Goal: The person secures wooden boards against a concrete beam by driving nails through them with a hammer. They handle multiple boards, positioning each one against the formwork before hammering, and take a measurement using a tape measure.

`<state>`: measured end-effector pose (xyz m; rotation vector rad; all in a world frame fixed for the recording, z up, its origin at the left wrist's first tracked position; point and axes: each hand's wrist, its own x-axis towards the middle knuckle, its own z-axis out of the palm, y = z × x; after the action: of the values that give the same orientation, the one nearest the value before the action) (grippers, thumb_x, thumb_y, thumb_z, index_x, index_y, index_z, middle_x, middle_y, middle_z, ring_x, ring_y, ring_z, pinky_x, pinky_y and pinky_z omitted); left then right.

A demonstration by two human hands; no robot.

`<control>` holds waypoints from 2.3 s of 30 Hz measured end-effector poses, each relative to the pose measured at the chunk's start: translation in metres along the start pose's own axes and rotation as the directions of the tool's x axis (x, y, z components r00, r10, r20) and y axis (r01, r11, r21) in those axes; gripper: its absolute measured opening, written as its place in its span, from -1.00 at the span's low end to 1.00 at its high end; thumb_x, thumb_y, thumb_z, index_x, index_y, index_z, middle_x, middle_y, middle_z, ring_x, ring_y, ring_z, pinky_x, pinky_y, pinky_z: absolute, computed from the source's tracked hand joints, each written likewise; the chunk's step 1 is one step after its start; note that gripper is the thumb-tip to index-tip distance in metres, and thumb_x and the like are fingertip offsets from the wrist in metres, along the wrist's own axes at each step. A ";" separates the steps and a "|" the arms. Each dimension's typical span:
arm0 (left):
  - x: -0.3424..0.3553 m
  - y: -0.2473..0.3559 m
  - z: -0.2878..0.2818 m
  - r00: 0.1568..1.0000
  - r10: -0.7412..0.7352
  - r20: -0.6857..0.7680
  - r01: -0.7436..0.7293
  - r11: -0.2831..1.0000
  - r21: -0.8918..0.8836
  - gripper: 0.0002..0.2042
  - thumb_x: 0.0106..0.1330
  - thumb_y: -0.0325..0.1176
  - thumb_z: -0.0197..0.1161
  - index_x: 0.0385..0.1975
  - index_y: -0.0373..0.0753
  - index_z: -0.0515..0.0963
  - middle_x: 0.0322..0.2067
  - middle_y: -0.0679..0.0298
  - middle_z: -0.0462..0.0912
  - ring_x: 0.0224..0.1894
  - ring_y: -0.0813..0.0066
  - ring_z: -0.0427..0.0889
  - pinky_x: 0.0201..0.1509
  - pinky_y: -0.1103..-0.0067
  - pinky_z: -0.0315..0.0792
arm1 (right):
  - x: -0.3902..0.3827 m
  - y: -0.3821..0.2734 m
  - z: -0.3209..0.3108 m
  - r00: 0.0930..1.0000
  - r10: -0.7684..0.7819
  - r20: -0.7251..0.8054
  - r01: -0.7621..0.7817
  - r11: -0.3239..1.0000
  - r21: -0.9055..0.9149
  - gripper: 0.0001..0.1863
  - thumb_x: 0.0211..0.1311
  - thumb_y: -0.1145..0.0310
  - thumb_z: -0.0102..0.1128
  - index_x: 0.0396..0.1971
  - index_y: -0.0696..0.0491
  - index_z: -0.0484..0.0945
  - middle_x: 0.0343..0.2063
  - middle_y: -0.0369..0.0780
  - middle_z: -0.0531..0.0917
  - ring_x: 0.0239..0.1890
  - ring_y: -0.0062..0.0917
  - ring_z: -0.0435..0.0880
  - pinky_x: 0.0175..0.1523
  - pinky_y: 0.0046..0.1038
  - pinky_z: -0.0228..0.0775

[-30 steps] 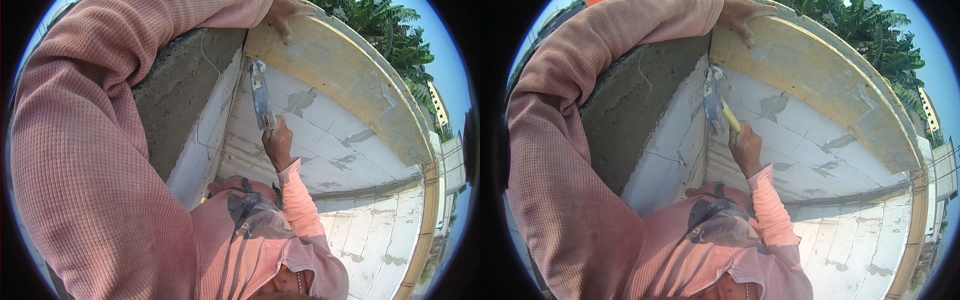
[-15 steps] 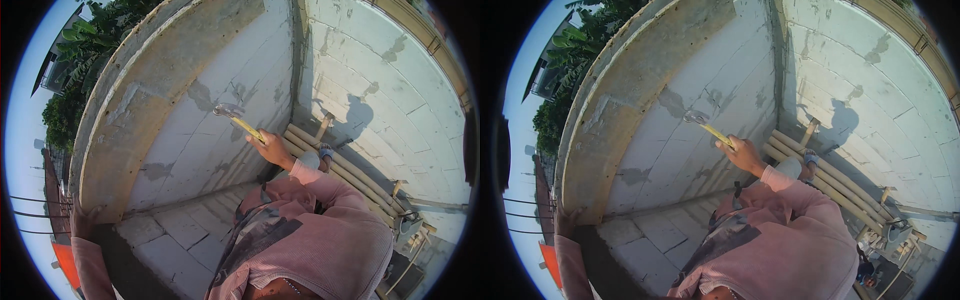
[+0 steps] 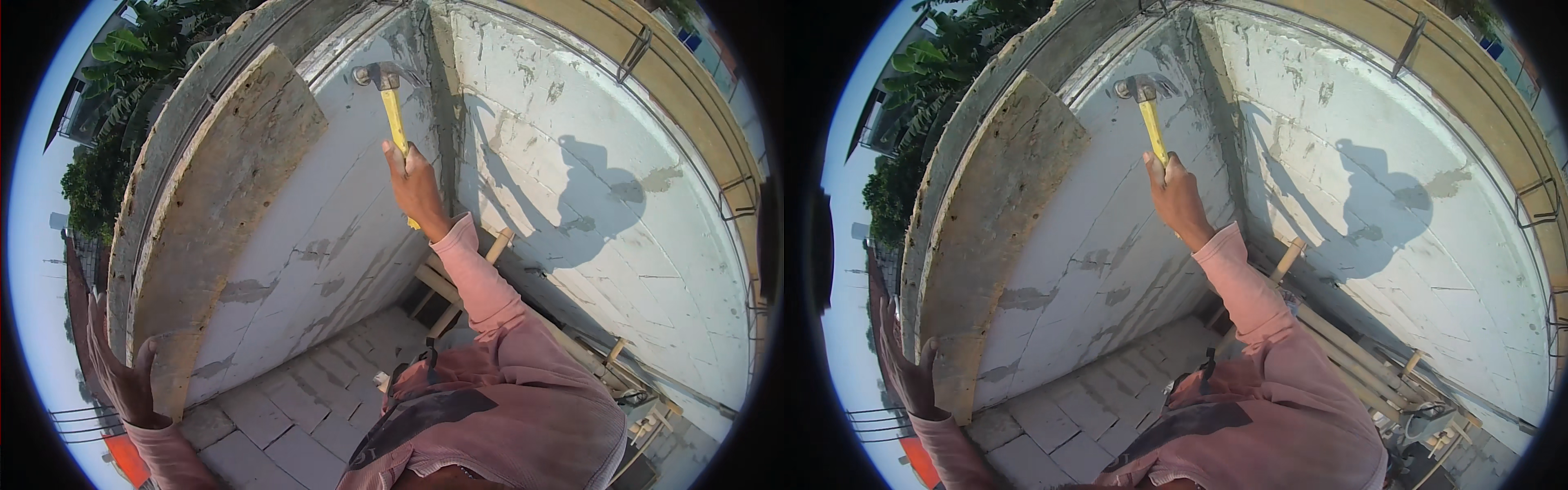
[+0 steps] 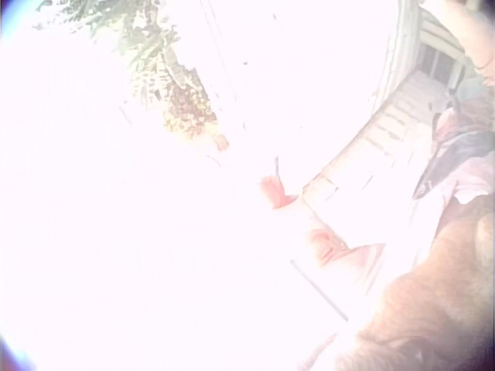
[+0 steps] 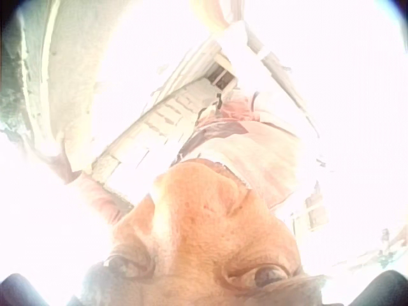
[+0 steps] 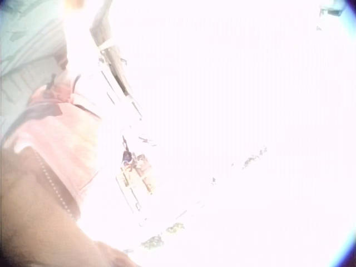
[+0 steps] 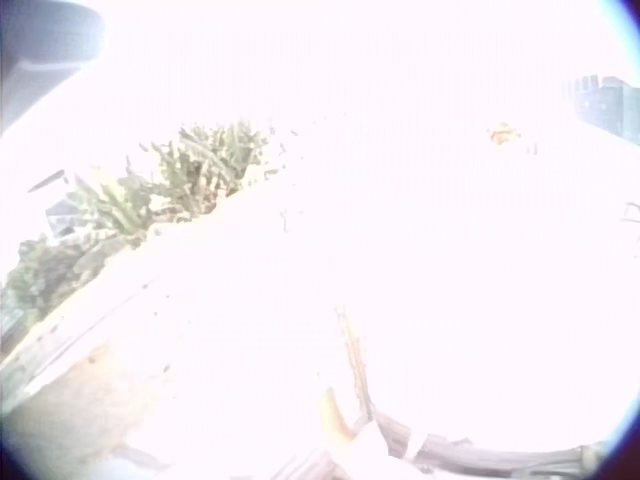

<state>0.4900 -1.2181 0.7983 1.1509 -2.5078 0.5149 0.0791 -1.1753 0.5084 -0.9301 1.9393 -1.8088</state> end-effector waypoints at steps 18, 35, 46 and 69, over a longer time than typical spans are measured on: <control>0.021 -0.012 0.063 0.950 -0.282 0.132 0.269 0.957 0.106 -0.33 -0.06 0.03 0.56 0.04 -0.15 0.53 0.22 0.17 0.54 0.25 0.16 0.51 0.25 0.29 0.40 | 0.061 -0.038 -0.107 0.944 -0.077 0.321 0.161 0.956 -0.244 -0.46 0.49 -0.03 0.02 -0.31 0.26 0.50 -0.64 0.03 0.50 -0.58 -0.11 0.53 -0.38 -0.21 0.36; 0.014 0.054 0.067 0.932 -0.360 -0.038 0.347 0.861 0.373 -0.24 0.14 0.38 0.23 0.29 0.12 0.32 0.22 0.33 0.47 0.34 0.27 0.40 0.44 0.04 0.15 | 0.086 -0.026 -0.084 0.858 -0.136 0.495 0.334 0.881 -0.337 -0.31 0.49 -0.14 -0.06 -0.03 0.34 0.54 -0.22 0.17 0.63 -0.13 0.01 0.60 -0.01 -0.14 0.38; 0.061 0.075 0.074 0.812 -0.571 0.123 0.505 0.792 0.342 -0.14 0.05 0.42 0.26 0.30 0.10 0.23 0.21 0.30 0.48 0.34 0.20 0.40 0.43 -0.08 0.09 | 0.120 0.004 -0.086 0.866 -0.064 0.497 0.259 0.906 -0.334 -0.31 0.47 -0.15 -0.02 -0.04 0.33 0.53 -0.42 -0.01 0.57 -0.37 -0.19 0.54 -0.21 -0.25 0.40; -0.423 0.702 0.116 -0.751 -0.265 0.605 0.491 -0.836 0.244 -0.36 0.41 0.11 0.09 0.36 -0.18 0.26 0.27 -0.04 0.44 0.26 -0.04 0.48 0.31 0.18 0.36 | -0.060 0.123 -0.096 0.389 0.663 0.639 0.094 0.662 -0.744 -0.46 0.37 -0.19 0.11 -0.43 0.07 0.45 -0.70 -0.34 0.31 -0.76 -0.63 0.23 -0.71 -0.50 0.07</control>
<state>0.1914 -0.5681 0.3816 2.5340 0.2973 -1.2902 0.0324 -1.0661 0.3907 -1.2330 1.7529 -0.0650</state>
